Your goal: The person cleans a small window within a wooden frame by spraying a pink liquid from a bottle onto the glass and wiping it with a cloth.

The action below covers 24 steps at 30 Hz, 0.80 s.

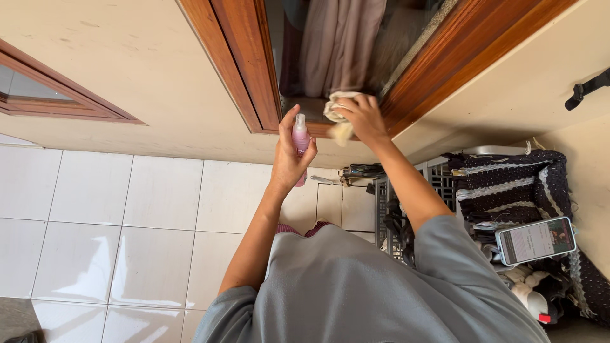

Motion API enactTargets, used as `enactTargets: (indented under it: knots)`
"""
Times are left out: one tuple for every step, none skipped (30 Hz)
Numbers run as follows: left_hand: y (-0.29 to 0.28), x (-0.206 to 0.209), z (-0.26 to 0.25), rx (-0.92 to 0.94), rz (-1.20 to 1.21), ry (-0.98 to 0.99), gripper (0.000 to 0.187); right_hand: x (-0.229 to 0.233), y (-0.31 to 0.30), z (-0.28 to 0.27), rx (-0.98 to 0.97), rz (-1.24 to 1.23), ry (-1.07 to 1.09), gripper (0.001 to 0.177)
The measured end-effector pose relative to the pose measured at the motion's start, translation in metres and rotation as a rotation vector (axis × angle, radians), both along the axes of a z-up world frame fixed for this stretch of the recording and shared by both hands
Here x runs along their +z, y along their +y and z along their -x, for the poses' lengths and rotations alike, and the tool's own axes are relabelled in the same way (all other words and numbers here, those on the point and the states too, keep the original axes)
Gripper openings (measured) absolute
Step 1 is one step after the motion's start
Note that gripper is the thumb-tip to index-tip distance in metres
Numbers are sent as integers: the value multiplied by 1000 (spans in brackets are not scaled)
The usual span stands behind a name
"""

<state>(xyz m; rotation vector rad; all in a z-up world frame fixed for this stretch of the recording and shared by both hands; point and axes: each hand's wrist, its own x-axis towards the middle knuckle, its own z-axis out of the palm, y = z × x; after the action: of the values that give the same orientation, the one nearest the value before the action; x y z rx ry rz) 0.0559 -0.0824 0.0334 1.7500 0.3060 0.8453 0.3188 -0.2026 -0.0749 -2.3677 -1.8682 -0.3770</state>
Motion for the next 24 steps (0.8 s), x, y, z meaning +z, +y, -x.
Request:
enactTargets:
  knots:
    - [-1,0,0,1,-6,-6,75,1,-3,-6,-44,-7,-22,36]
    - [-2,0,0,1,-10,-10,75,7,-6,-12,-89,-12,-42,37]
    - [-2,0,-1,-6,-5,-12,75,19,-7,-15,-135,-17,-63,38]
    - [-2,0,-3,-16,2,-11,76,35,-9,-20,-120,-136,-88,30]
    - [-3,0,-5,-27,9,-11,76,55,-7,-24,-105,-256,-114,22]
    - [-4,1,-8,-37,16,3,76,77,-5,-26,-187,-359,-105,24]
    - [-5,1,-10,-48,23,16,76,102,-4,-28,-270,-461,-97,26]
    - [-8,2,-13,-60,30,29,76,129,-2,-33,-282,-508,-199,31]
    - [-12,3,-14,-71,31,29,76,153,-3,-35,-292,-553,-303,37]
    - [-14,4,-16,-78,30,26,76,173,-5,-36,-294,-624,-228,38]
    - [-16,6,-18,-84,29,23,75,189,-7,-37,-296,-695,-152,39]
    - [-18,7,-18,-88,32,30,75,196,-6,-37,-291,-766,-75,41]
    - [-19,8,-18,-92,35,37,75,192,-2,-34,-295,-794,-60,43]
    - [-20,8,-19,-94,39,43,74,179,3,-29,-297,-822,-46,46]
    - [-20,9,-20,-89,20,24,74,161,7,-27,-299,-850,-31,49]
    - [-20,8,-19,-82,1,8,75,139,10,-22,-352,-795,-104,50]
    - [-20,7,-18,-76,-18,-9,75,115,10,-16,-405,-738,-178,51]
    - [-19,7,-18,-75,-1,7,75,92,7,-8,-385,-689,-191,36]
    - [-19,6,-16,-74,17,23,74,70,2,0,-365,-639,-204,22]
    - [-19,5,-15,-75,36,40,74,54,-5,5,-339,-526,-168,27]
    - [-19,4,-14,-66,29,43,74,43,-10,7,-312,-414,-133,32]
    - [-20,4,-14,-59,23,47,74,35,-13,8,-310,-435,-121,31]
    - [-20,4,-13,-52,16,50,74,30,-14,9,-309,-457,-108,31]
    - [-21,4,-13,-59,37,56,74,28,-17,11,-312,-476,-97,30]
